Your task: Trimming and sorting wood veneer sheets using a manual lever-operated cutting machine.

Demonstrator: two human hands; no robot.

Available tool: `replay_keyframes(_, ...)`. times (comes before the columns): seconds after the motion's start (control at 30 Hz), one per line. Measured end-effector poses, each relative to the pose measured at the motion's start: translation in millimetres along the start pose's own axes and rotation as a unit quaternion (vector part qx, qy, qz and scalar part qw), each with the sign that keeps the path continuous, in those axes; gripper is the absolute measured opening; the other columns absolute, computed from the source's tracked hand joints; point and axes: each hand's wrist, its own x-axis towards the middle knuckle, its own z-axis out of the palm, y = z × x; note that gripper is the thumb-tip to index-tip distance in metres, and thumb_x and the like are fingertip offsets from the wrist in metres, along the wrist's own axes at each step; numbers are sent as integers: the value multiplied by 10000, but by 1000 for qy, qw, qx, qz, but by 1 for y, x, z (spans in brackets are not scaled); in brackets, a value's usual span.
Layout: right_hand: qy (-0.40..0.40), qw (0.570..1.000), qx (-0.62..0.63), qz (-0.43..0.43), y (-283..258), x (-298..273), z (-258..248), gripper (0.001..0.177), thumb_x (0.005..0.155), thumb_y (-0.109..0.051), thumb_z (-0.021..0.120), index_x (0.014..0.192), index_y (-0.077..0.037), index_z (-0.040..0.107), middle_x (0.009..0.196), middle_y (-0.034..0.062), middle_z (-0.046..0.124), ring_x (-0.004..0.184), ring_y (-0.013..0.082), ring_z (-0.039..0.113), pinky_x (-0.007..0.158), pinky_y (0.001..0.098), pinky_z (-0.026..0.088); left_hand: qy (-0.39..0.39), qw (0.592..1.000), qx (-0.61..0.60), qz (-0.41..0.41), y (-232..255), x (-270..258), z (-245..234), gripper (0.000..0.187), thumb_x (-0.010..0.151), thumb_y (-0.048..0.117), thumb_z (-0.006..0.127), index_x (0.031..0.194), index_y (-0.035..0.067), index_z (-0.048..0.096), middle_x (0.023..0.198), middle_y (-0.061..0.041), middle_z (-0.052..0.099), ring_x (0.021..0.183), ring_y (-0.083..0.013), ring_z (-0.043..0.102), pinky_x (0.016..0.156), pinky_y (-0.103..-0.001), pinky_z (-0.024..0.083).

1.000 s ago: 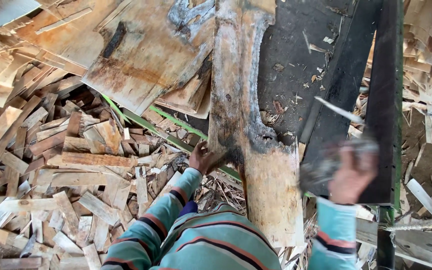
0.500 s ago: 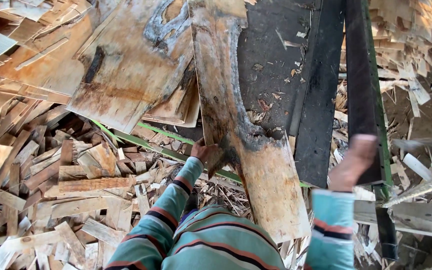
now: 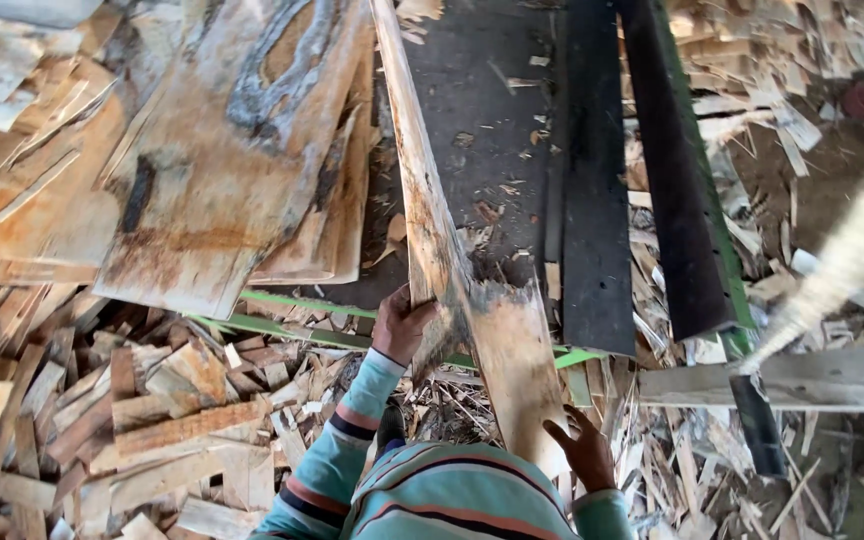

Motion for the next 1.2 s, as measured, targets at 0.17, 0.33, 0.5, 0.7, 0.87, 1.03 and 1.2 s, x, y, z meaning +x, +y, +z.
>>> replay_keyframes(0.17,0,994,109,12,49,35,18,851,738,-408,910,1405,-1,573,1400,204,644,1271,331,646,1049,442,544,-62,998,-13,-19,45,2,36,288,925,124,744,1166,-32,716,1051,-94,787,963,-166,730,883,-310,583)
replay_keyframes(0.33,68,911,384,-133,45,35,-10,386,813,-154,786,1161,-9,701,1143,155,730,1019,264,670,911,401,570,-106,844,403,338,-18,46,4,229,1039,77,672,1233,133,780,1220,-85,800,1069,-169,764,947,-258,626)
replay_keyframes(0.5,111,844,496,-173,29,26,-65,294,914,-220,743,1140,-34,727,1129,122,730,1044,225,694,917,339,574,-44,960,259,93,-50,113,18,175,996,98,704,1162,98,758,1158,-131,775,991,-205,728,892,-287,583)
replay_keyframes(0.7,225,970,89,27,32,-7,-89,416,851,-213,801,1205,-4,737,988,153,789,856,247,700,767,368,550,-31,977,-177,-111,-219,155,-10,479,966,230,735,1381,46,581,1363,-159,625,1228,-270,606,1122,-411,458)
replay_keyframes(0.87,173,973,136,63,64,-9,-83,403,858,-212,795,1189,10,738,975,132,798,822,201,710,755,343,552,-19,561,-722,-404,-268,159,24,778,1025,568,479,1541,-1,355,1608,-263,328,1399,-420,416,1193,-508,334)
replay_keyframes(1.03,149,966,210,19,69,-3,-101,482,846,-181,790,1270,17,675,976,137,785,813,191,695,732,333,551,107,693,-597,-390,-275,142,9,779,1054,614,326,1466,-40,424,1565,-299,392,1390,-406,462,1186,-552,368)
replay_keyframes(1.2,161,964,213,-24,105,7,-117,464,828,-164,819,1224,37,685,970,141,773,807,185,687,733,329,550,-10,872,-395,-289,-291,139,25,688,1062,538,388,1408,-50,481,1473,-282,485,1302,-389,522,1139,-525,430)
